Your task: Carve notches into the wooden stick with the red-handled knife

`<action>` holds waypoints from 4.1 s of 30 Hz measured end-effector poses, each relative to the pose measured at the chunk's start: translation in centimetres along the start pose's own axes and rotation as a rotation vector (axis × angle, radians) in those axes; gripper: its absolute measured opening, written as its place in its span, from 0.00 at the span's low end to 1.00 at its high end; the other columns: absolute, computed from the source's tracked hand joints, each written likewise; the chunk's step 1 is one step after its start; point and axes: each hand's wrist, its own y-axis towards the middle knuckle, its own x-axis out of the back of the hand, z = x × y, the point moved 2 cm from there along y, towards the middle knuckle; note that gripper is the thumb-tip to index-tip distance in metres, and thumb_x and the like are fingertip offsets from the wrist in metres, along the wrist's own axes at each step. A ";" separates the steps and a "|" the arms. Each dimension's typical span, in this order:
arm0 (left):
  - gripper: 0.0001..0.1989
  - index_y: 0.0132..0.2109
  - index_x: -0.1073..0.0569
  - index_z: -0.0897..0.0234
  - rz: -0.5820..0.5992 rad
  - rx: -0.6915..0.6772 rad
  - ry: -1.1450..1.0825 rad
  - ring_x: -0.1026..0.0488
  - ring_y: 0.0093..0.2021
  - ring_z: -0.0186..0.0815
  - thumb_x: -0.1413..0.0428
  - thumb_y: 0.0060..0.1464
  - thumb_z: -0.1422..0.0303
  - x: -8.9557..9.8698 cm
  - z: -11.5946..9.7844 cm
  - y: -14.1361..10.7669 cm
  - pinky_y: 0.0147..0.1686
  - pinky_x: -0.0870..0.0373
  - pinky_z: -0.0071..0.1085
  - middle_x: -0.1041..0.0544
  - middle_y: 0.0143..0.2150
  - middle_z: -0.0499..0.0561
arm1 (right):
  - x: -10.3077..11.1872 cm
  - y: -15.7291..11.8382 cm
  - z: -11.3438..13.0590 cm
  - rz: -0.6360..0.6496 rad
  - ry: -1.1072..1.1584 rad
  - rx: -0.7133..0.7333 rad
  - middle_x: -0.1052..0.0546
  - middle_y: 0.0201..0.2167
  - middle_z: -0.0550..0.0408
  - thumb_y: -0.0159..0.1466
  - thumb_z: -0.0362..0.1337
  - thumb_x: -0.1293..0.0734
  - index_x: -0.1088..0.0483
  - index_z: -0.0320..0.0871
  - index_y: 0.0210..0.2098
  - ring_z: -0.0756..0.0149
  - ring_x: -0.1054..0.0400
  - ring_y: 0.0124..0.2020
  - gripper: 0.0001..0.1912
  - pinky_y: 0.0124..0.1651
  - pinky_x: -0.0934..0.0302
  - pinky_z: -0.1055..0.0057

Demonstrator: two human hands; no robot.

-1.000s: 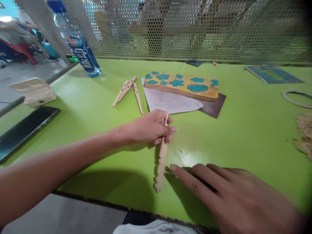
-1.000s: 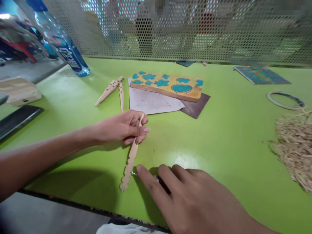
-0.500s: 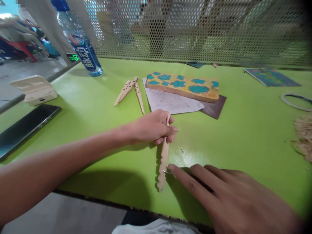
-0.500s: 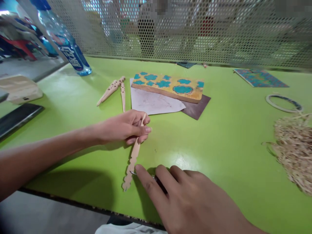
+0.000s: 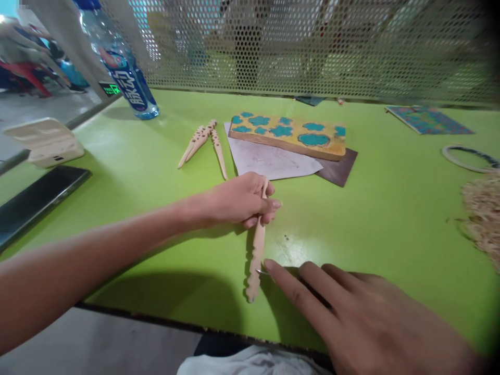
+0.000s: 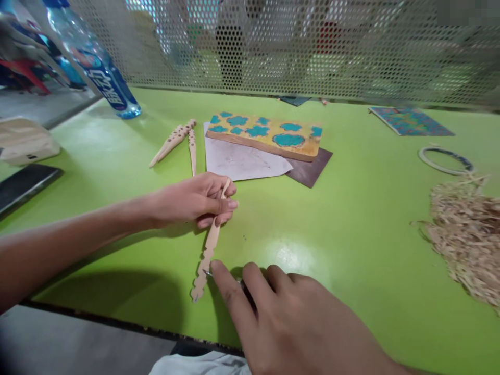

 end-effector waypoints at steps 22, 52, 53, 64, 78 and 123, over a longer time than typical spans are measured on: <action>0.13 0.44 0.34 0.66 -0.020 -0.029 -0.149 0.34 0.16 0.23 0.37 0.60 0.68 1.1 0.6 -0.7 0.15 0.38 0.18 0.20 0.27 0.49 | -0.3 -0.4 -3.2 -0.071 0.460 -0.193 0.18 0.41 0.50 0.69 0.26 0.43 0.34 0.42 0.64 0.65 0.25 0.29 0.25 0.30 0.32 0.69; 0.07 0.44 0.38 0.64 0.014 -0.151 -0.287 0.37 0.20 0.24 0.45 0.64 0.72 0.6 0.7 -0.7 0.19 0.43 0.20 0.26 0.28 0.46 | 0.0 -0.2 -2.2 0.053 0.188 -0.012 0.22 0.35 0.57 0.52 0.25 0.40 0.37 0.44 0.64 0.63 0.30 0.25 0.39 0.26 0.51 0.63; 0.07 0.43 0.38 0.64 0.017 -0.153 -0.288 0.37 0.20 0.24 0.45 0.64 0.72 0.7 0.8 -0.7 0.20 0.43 0.20 0.26 0.28 0.46 | 0.0 -0.1 -2.1 0.048 0.188 -0.009 0.22 0.35 0.57 0.52 0.25 0.40 0.37 0.43 0.64 0.63 0.30 0.25 0.39 0.26 0.51 0.63; 0.10 0.40 0.39 0.63 -0.018 -0.146 -0.279 0.37 0.19 0.24 0.43 0.62 0.73 0.6 0.8 -0.4 0.19 0.42 0.19 0.26 0.26 0.45 | -0.2 -0.4 -2.0 0.052 0.160 -0.008 0.22 0.36 0.56 0.54 0.26 0.40 0.39 0.43 0.66 0.63 0.30 0.26 0.39 0.27 0.49 0.63; 0.12 0.38 0.39 0.63 0.041 -0.137 -0.303 0.36 0.19 0.24 0.40 0.59 0.72 0.9 1.1 -0.1 0.18 0.44 0.19 0.26 0.25 0.46 | 0.1 -0.5 -1.0 0.045 -0.011 0.031 0.24 0.33 0.54 0.51 0.25 0.37 0.38 0.36 0.65 0.59 0.31 0.24 0.40 0.24 0.48 0.62; 0.03 0.43 0.36 0.64 -0.157 -0.099 -0.160 0.38 0.15 0.22 0.49 0.67 0.76 -0.2 -0.4 -1.2 0.14 0.44 0.18 0.25 0.25 0.44 | -0.3 -0.4 -2.9 -0.014 0.192 -0.016 0.22 0.36 0.54 0.59 0.23 0.43 0.39 0.41 0.65 0.64 0.30 0.26 0.34 0.28 0.46 0.66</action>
